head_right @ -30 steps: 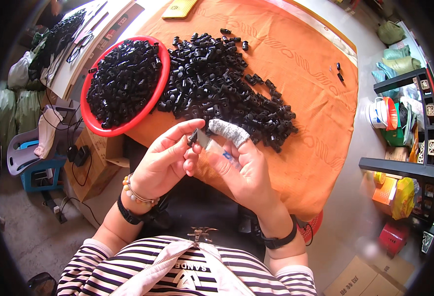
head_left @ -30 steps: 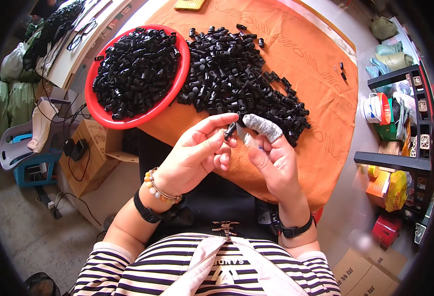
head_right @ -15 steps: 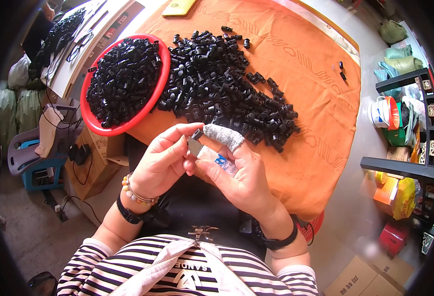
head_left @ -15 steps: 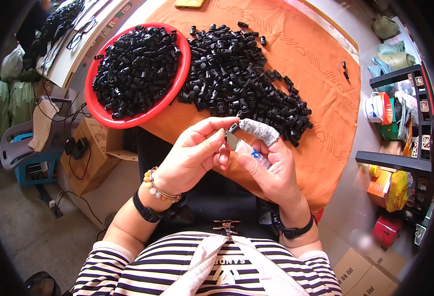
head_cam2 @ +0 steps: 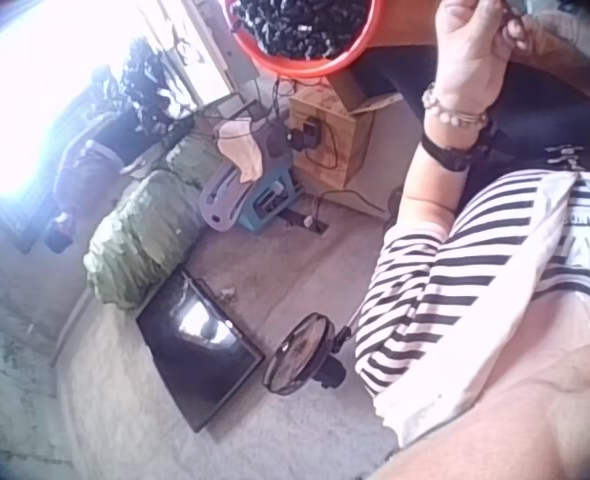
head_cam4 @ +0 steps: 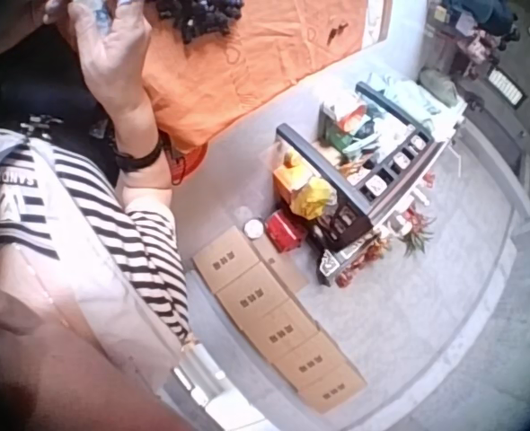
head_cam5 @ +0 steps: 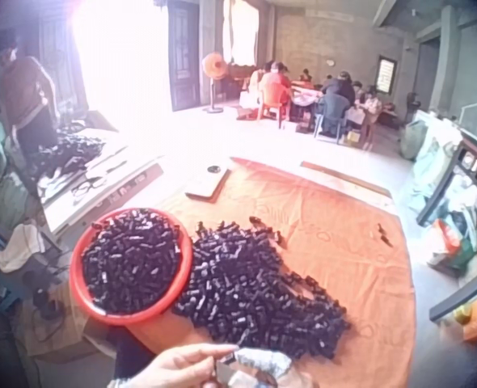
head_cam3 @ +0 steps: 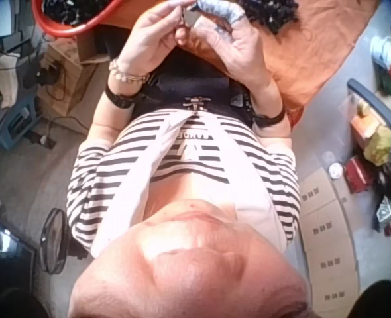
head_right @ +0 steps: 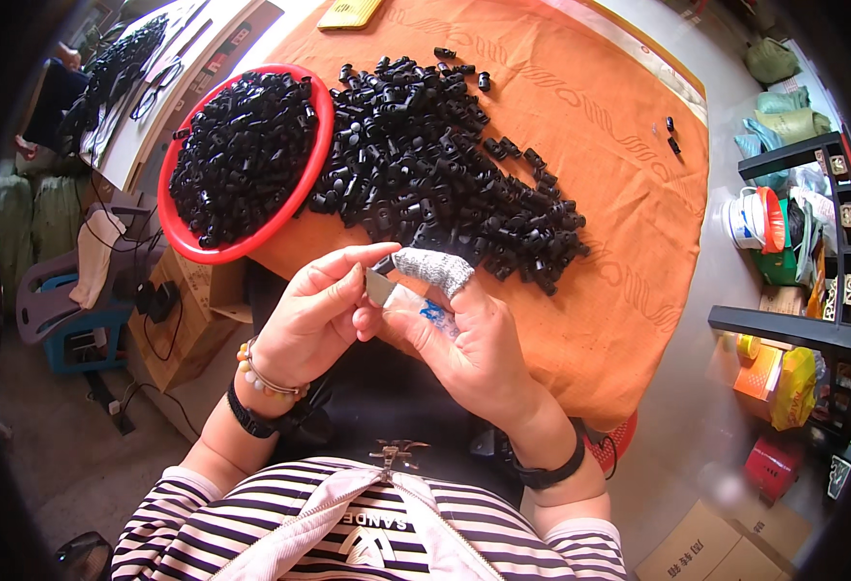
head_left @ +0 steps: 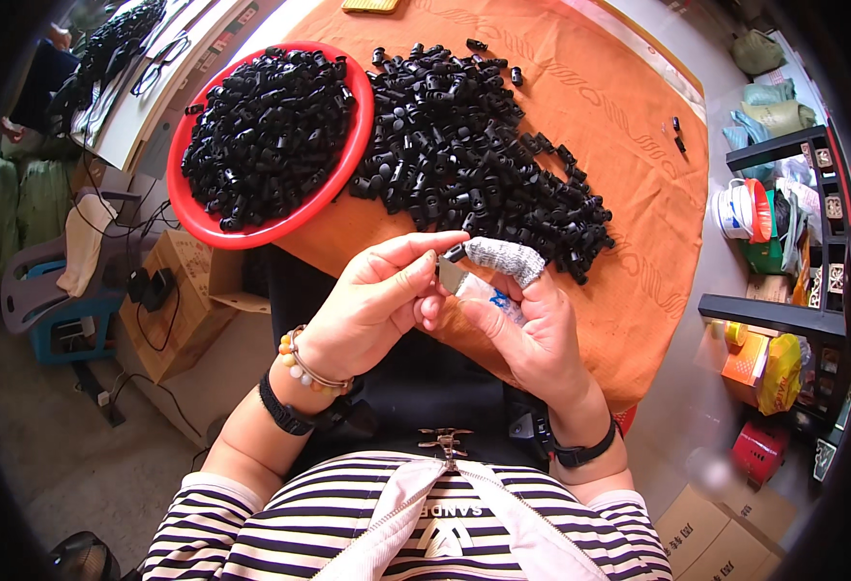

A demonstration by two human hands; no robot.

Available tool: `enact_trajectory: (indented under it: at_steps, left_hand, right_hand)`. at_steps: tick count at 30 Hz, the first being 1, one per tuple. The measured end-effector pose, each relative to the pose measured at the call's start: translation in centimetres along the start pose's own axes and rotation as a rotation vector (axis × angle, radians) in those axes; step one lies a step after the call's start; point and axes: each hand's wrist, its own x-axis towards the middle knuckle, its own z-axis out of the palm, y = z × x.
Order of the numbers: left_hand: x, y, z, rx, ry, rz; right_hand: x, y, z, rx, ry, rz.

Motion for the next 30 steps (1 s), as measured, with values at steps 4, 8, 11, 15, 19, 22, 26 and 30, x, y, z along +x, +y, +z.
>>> enact_trajectory:
  at_steps: [4, 8, 11, 15, 19, 22, 26, 30]
  left_hand:
    - [-0.06, 0.09, -0.05, 0.003, 0.025, -0.012]
    - [0.04, 0.2, -0.16, -0.022, 0.021, -0.026]
    - [-0.05, 0.16, -0.26, -0.041, 0.023, -0.027]
    - [-0.16, 0.05, -0.3, -0.049, -0.034, -0.001]
    - [-0.06, -0.19, -0.34, -0.033, -0.027, 0.024]
    - [-0.14, -0.2, -0.18, -0.025, -0.043, 0.036]
    - [-0.31, -0.11, -0.12, -0.003, -0.045, 0.035]
    - [-0.45, -0.12, -0.23, 0.006, -0.054, 0.037]
  right_hand:
    - [0.03, -0.13, -0.04, -0.001, -0.002, 0.015]
    - [0.17, 0.13, -0.4, -0.077, 0.018, 0.003]
    - [0.13, -0.13, -0.55, -0.127, 0.03, 0.011]
    - [-0.05, -0.31, -0.24, -0.073, 0.052, 0.036]
    - [-0.07, -0.32, 0.36, 0.027, 0.056, 0.022]
    - [-0.03, -0.35, 0.35, 0.042, 0.02, 0.031]
    - [-0.01, -0.7, 0.36, 0.048, 0.01, 0.041]
    - [-0.1, -0.33, 0.1, 0.03, 0.0, 0.04]
